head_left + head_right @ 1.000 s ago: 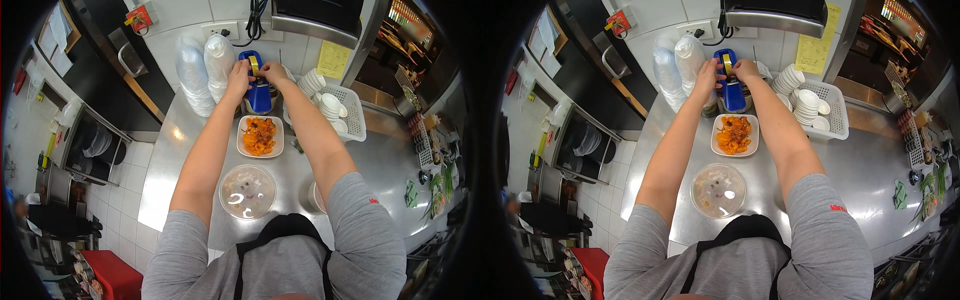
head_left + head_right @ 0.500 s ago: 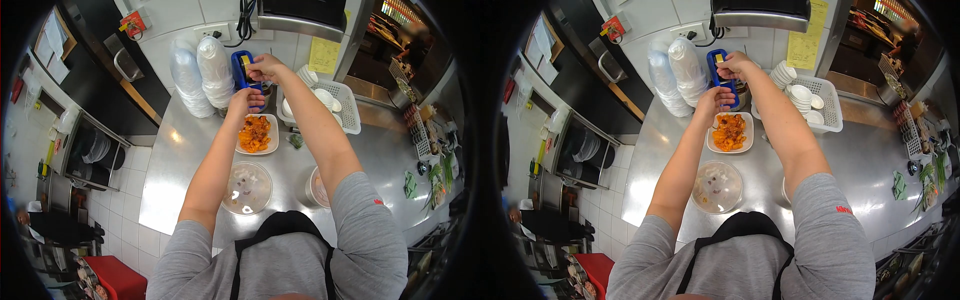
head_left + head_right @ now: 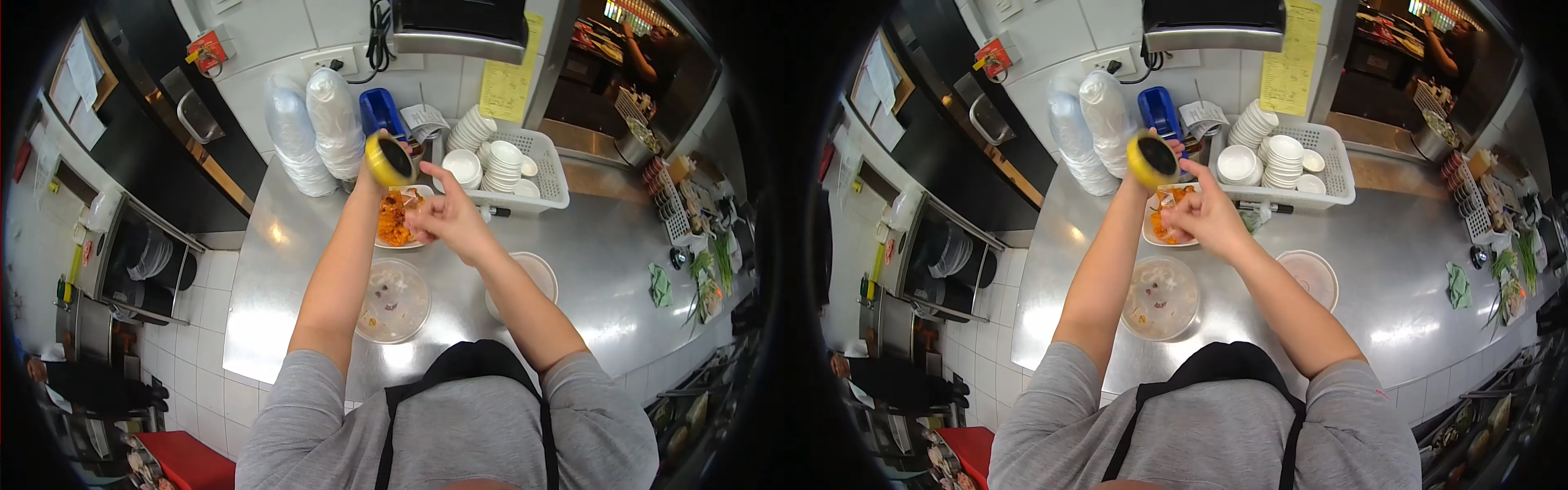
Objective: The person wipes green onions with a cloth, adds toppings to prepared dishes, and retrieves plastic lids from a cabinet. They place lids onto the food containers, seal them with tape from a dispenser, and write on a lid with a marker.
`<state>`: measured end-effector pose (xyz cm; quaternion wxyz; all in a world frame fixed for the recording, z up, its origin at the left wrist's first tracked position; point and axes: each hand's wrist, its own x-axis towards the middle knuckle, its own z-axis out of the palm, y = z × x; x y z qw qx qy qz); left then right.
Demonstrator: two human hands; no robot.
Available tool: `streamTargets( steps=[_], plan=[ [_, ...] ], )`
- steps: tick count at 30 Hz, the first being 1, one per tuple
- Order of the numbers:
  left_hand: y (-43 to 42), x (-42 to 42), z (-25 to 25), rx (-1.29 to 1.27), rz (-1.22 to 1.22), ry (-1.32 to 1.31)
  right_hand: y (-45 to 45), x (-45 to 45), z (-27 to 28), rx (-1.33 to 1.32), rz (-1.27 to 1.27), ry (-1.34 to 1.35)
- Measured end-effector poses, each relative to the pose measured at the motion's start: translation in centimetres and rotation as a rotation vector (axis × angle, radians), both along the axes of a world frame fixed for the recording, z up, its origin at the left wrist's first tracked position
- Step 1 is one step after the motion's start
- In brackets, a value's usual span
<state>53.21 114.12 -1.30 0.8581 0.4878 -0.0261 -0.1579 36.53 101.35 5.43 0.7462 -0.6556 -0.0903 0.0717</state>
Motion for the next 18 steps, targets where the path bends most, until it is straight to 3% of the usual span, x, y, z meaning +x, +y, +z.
streamTargets(
  steps=[1,4,6,9,15,18],
  plan=[
    [0.0,-1.2,1.4,0.172,-0.006,-0.008,-0.1,0.4,0.1,0.039,-0.026,0.012],
    [-0.9,-2.9,3.0,-0.058,-0.060,0.192,-0.1,1.8,-0.1,0.108,0.048,0.036],
    [-1.4,-5.4,3.4,-0.259,-0.244,0.144,0.3,1.7,0.9,0.114,0.134,-0.012],
    [-1.1,-8.5,5.2,-0.217,-0.227,0.091,0.5,0.4,4.0,0.072,0.175,-0.119],
    [3.9,-11.8,5.8,0.103,-0.482,-0.132,0.1,-2.6,5.4,0.145,0.251,-0.043],
    [5.5,-14.9,4.4,0.251,-0.374,-0.317,0.2,-3.7,5.9,0.131,0.289,-0.053]
  ],
)
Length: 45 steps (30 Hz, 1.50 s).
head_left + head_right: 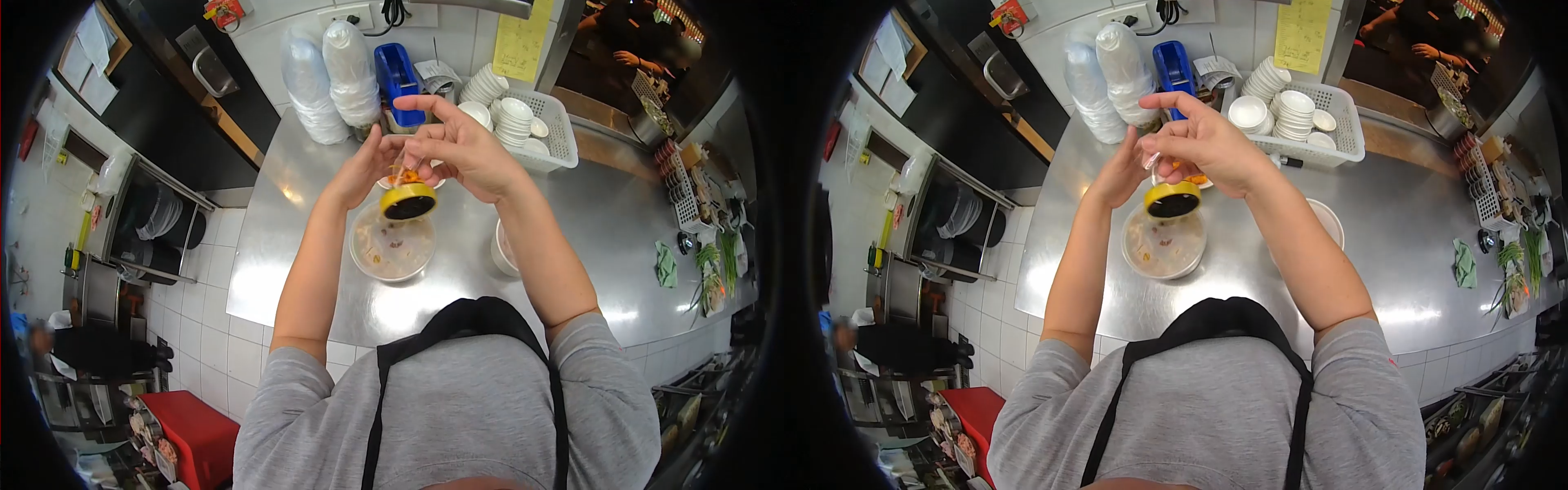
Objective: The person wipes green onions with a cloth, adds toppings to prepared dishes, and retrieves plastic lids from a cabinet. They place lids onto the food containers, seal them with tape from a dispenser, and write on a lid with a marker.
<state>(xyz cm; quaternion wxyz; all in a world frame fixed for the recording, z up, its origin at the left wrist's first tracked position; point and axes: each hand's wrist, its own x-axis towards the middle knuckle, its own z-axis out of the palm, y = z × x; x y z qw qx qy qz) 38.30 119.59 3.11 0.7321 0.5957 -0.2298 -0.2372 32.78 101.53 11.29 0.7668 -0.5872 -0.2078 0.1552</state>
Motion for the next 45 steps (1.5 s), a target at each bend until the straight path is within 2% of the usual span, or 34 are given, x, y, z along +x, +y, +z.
streamTargets(
  steps=[2,4,6,8,9,11,15,17,21,23,24,26,30,32,35,39,43,45],
  plan=[
    [0.6,-2.4,-0.8,-0.019,-0.001,0.006,0.0,-0.6,0.5,-0.028,0.017,0.040],
    [0.5,-4.9,-1.3,0.109,0.202,-0.107,0.0,-0.9,0.4,-0.026,0.026,0.033],
    [0.5,-6.8,-2.1,0.074,0.163,-0.142,0.0,-1.4,0.5,-0.041,0.028,0.028],
    [-0.8,-9.1,-2.4,0.196,0.318,-0.389,-0.1,-2.2,0.7,-0.040,0.039,0.019],
    [-1.4,-9.8,-2.4,0.195,0.318,-0.392,-0.2,-2.6,1.0,-0.040,0.050,0.012],
    [-2.5,-10.8,-2.3,0.290,0.392,-0.581,-0.4,-3.5,1.4,-0.045,0.043,0.007],
    [-2.9,-11.2,-1.2,0.288,0.471,-0.462,-1.0,-4.5,2.0,-0.067,0.032,-0.015],
    [-2.4,-10.5,-1.3,0.447,0.437,-0.623,-1.5,-4.8,2.1,-0.065,0.018,-0.022],
    [-2.7,-10.5,-2.3,0.376,0.494,-0.670,-2.4,-5.1,2.1,-0.050,-0.010,-0.025],
    [-2.9,-10.5,-3.0,0.212,0.453,-0.451,-2.6,-5.0,2.0,-0.049,-0.009,-0.025],
    [-2.9,-10.3,-3.1,0.211,0.448,-0.452,-2.8,-5.0,2.0,-0.050,-0.002,-0.022],
    [-2.6,-9.7,-3.1,0.370,0.342,-0.474,-3.1,-4.9,2.0,-0.079,-0.029,-0.019],
    [-1.7,-6.9,-0.5,0.401,0.251,-0.351,-5.0,-4.3,1.8,-0.149,-0.081,-0.064],
    [-0.6,-3.2,1.8,0.670,0.168,-1.084,-5.8,-4.5,1.8,-0.195,-0.105,-0.060],
    [-0.4,2.7,5.4,0.874,0.150,-1.275,-6.8,-3.2,1.1,-0.272,-0.171,-0.033],
    [-2.3,8.6,10.7,1.111,0.196,-1.468,-7.3,1.2,-0.8,-0.193,-0.202,0.039],
    [-3.9,15.6,11.6,1.246,0.180,-1.682,-6.2,6.5,-2.0,-0.046,-0.193,0.066],
    [-4.2,17.8,11.2,1.277,0.177,-1.691,-5.4,8.7,-2.6,-0.022,-0.199,0.087]
  ],
)
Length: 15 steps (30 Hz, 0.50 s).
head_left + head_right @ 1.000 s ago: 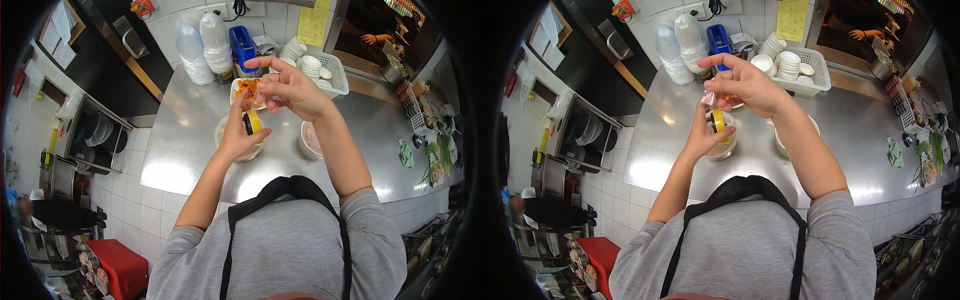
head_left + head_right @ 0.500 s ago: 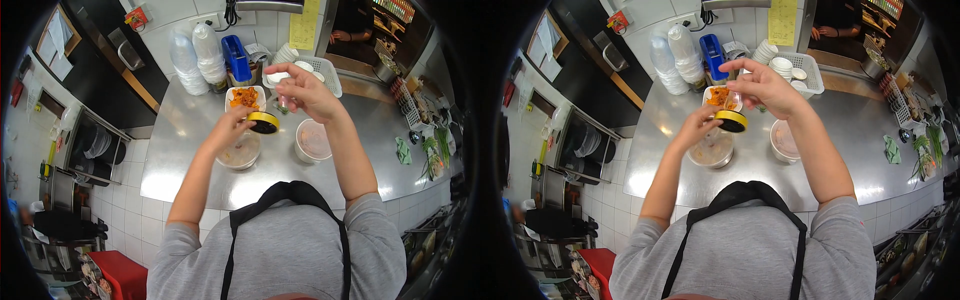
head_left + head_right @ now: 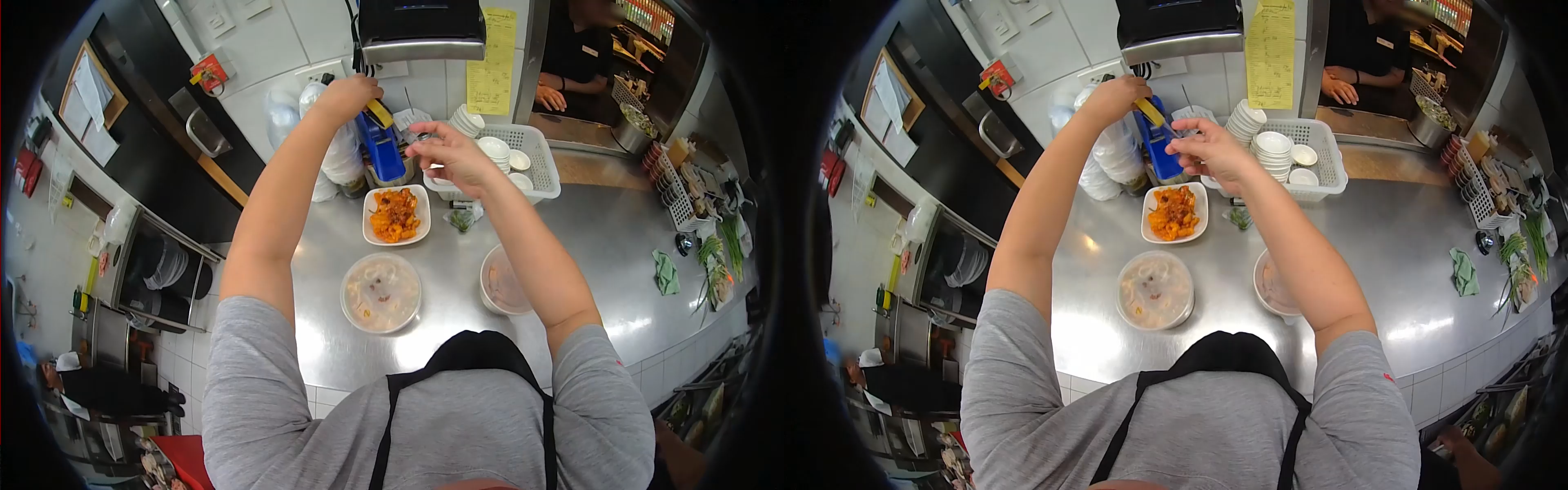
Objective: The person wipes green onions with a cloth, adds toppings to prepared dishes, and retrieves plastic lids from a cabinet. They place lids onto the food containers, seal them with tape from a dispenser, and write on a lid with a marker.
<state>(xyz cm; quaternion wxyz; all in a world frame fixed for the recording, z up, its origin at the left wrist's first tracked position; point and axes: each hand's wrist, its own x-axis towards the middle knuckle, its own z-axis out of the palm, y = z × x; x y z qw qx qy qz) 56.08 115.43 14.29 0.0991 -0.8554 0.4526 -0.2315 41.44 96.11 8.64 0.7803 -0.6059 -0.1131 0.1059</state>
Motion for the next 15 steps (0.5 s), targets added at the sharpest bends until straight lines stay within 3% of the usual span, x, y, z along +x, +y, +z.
streamTargets(
  steps=[10,15],
  plan=[
    [0.3,6.0,-1.5,0.191,0.101,0.026,1.6,7.5,-2.3,0.053,0.008,0.058],
    [-0.1,7.3,-1.7,0.175,0.012,0.027,1.8,8.4,-2.5,0.016,0.000,0.053]
  ],
)
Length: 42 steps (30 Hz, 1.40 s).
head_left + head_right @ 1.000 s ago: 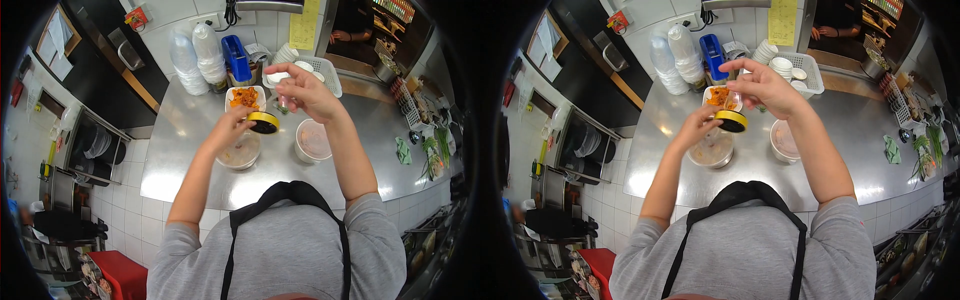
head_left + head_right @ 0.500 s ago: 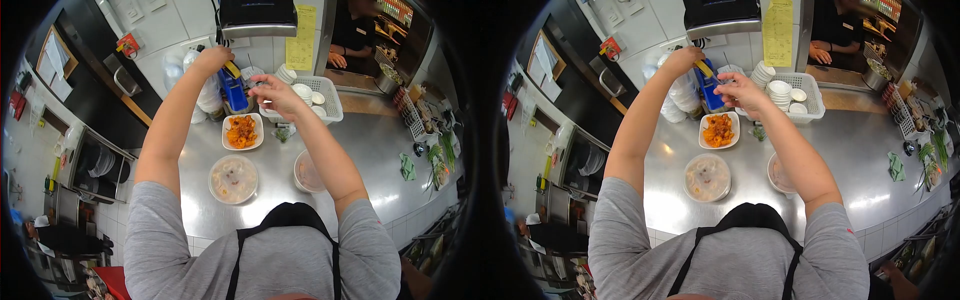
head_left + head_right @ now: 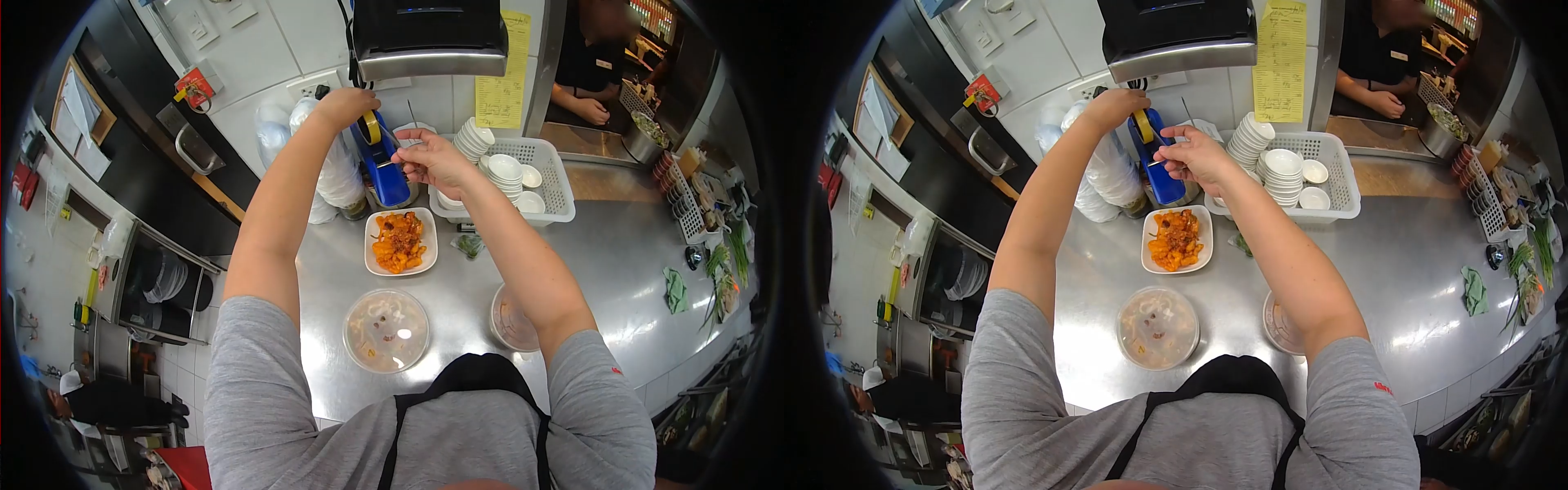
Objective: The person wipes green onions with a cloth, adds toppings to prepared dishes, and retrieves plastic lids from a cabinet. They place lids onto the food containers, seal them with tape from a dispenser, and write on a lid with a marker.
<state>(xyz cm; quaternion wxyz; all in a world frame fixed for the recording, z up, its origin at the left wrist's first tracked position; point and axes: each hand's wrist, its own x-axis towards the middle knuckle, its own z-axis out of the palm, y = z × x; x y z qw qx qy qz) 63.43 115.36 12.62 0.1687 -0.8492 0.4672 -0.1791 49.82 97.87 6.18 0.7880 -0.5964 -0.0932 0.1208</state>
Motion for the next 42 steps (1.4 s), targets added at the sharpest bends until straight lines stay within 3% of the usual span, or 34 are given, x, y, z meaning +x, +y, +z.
streamTargets(
  steps=[13,19,25,31,34,37,39,40,42],
  plan=[
    [-0.2,1.1,-0.6,-0.004,-0.051,-0.031,-0.4,0.0,-0.7,-0.019,-0.010,0.033],
    [-0.4,0.9,-1.3,0.057,0.036,-0.027,0.5,0.4,-0.6,-0.030,0.004,0.017],
    [-0.6,1.9,-5.3,0.012,0.113,-0.096,0.8,1.4,-1.2,-0.071,-0.023,0.031],
    [-0.2,3.1,-5.3,-0.090,0.205,0.140,0.4,2.6,-2.1,-0.073,-0.015,0.038],
    [-1.0,2.2,-4.3,-0.074,0.372,0.286,0.3,2.7,-2.5,-0.045,-0.016,0.035],
    [-0.9,-0.1,-4.3,-0.262,0.387,0.250,0.2,2.4,-2.5,-0.036,-0.051,0.050],
    [-0.1,-2.5,-4.8,-0.712,0.142,0.069,0.2,1.3,-2.4,-0.062,-0.010,0.080],
    [0.3,-3.7,-5.0,-0.710,0.138,0.069,0.3,0.7,-2.4,-0.060,-0.014,0.079],
    [1.5,-6.8,-5.5,-1.147,0.175,0.315,0.7,-0.5,-2.7,-0.009,-0.011,0.093]
  ],
)
